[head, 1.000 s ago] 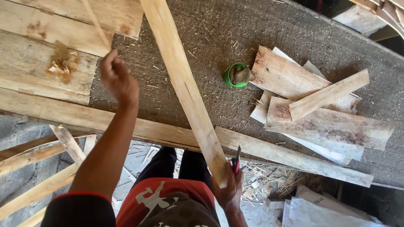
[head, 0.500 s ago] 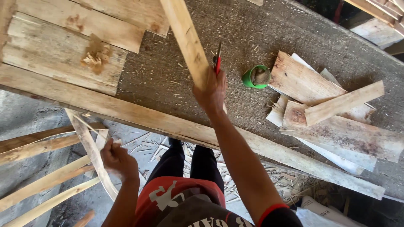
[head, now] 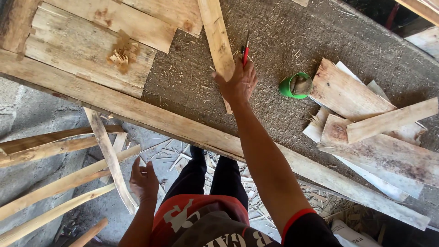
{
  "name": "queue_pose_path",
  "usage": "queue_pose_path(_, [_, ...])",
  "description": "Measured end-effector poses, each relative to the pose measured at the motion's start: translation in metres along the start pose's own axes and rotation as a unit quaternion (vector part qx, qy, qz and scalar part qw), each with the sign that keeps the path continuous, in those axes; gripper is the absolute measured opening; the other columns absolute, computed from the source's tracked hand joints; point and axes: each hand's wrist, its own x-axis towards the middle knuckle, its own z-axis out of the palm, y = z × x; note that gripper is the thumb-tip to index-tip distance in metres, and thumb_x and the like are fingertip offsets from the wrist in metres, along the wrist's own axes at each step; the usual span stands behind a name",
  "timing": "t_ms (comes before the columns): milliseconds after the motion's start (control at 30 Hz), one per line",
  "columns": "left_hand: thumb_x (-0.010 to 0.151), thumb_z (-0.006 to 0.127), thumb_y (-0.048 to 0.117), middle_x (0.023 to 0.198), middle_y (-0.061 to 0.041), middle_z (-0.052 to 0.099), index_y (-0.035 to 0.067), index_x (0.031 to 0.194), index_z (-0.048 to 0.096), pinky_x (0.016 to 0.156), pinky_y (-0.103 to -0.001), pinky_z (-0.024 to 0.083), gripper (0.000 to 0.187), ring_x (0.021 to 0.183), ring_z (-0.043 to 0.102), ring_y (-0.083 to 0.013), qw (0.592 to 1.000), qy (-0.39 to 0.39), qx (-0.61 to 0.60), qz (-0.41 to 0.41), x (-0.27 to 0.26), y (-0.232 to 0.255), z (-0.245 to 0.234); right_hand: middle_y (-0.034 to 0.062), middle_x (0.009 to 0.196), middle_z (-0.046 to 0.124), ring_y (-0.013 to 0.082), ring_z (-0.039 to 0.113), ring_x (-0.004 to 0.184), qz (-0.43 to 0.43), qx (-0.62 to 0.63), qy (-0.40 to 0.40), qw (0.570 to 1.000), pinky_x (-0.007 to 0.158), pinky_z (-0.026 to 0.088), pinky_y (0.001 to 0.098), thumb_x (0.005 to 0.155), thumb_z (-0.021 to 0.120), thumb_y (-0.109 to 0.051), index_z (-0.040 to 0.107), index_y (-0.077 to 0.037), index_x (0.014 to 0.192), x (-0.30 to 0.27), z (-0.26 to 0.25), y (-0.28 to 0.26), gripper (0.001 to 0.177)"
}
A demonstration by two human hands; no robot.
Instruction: Measure and sort thin wood strips in a workshop.
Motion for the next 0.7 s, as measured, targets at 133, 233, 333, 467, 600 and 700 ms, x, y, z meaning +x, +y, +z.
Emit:
queue_pose_path(133, [0.094,0.077,0.016,0.076,-0.010,0.068,0.003,0.133,0.066,0.057,-0.035,0.049,0.043,0.057,0.060,-0.0193,0.999,0.012,0.026,-0.040,0.010,0.046,-0.006,0.0170,0.131,0.049,0.0288,0.055,0.105,0.007,0.027,0.001,1.000,0.084,0.055,0.0427,0.093,0.069,-0.026,0.050,-0.007,0.147,-0.005,-0.007,0.046,0.060])
queue_pose_path(233, [0.095,0.076,0.014,0.090,-0.009,0.070,0.003,0.125,0.069,0.057,-0.032,0.052,0.033,0.063,0.063,-0.0172,0.999,0.015,-0.030,0.041,0.020,0.094,0.002,0.0194,0.126,0.057,0.0221,0.061,0.091,-0.034,0.018,0.042,0.998,0.063,0.062,0.0320,0.101,0.050,-0.002,0.059,-0.013,0.143,-0.014,-0.008,0.097,0.044])
queue_pose_path(333, [0.095,0.074,0.010,0.106,-0.013,0.072,0.004,0.114,0.071,0.063,-0.031,0.058,0.020,0.079,0.069,-0.0205,0.972,-0.046,-0.082,0.216,0.036,0.157,0.030,0.0179,0.114,0.067,0.0206,0.064,0.079,-0.081,-0.006,0.042,0.996,0.056,0.059,0.0348,0.107,0.048,-0.001,0.066,-0.017,0.134,-0.025,-0.013,0.116,0.036])
queue_pose_path(467, [0.093,0.077,0.021,0.126,-0.018,0.066,0.001,0.119,0.069,0.099,-0.042,0.057,0.034,0.115,0.067,-0.0312,0.892,-0.116,-0.030,0.437,0.062,0.219,0.106,0.0214,0.113,0.069,0.0252,0.069,0.072,-0.053,0.069,-0.041,0.995,0.050,0.061,0.0384,0.110,0.043,-0.003,0.050,-0.018,0.147,-0.029,-0.042,0.071,0.041])
queue_pose_path(600, [0.082,0.081,0.046,0.153,-0.033,0.039,-0.009,0.136,0.053,0.121,-0.050,0.031,0.082,0.145,0.038,-0.0453,0.835,-0.188,0.101,0.507,0.079,0.284,0.135,0.0250,0.126,0.065,0.0334,0.071,0.082,-0.044,0.059,-0.086,0.994,0.059,0.065,0.0427,0.103,0.045,-0.001,0.031,-0.018,0.159,-0.019,-0.007,0.074,0.060])
queue_pose_path(700, [0.074,0.083,0.055,0.160,-0.030,0.028,-0.011,0.146,0.042,0.125,-0.050,0.020,0.105,0.151,0.026,-0.0424,0.814,-0.235,0.158,0.506,0.086,0.296,0.148,0.0269,0.127,0.065,0.0376,0.071,0.092,-0.106,0.039,-0.060,0.992,0.068,0.065,0.0452,0.100,0.049,0.003,0.032,-0.016,0.160,-0.007,0.000,0.070,0.065])
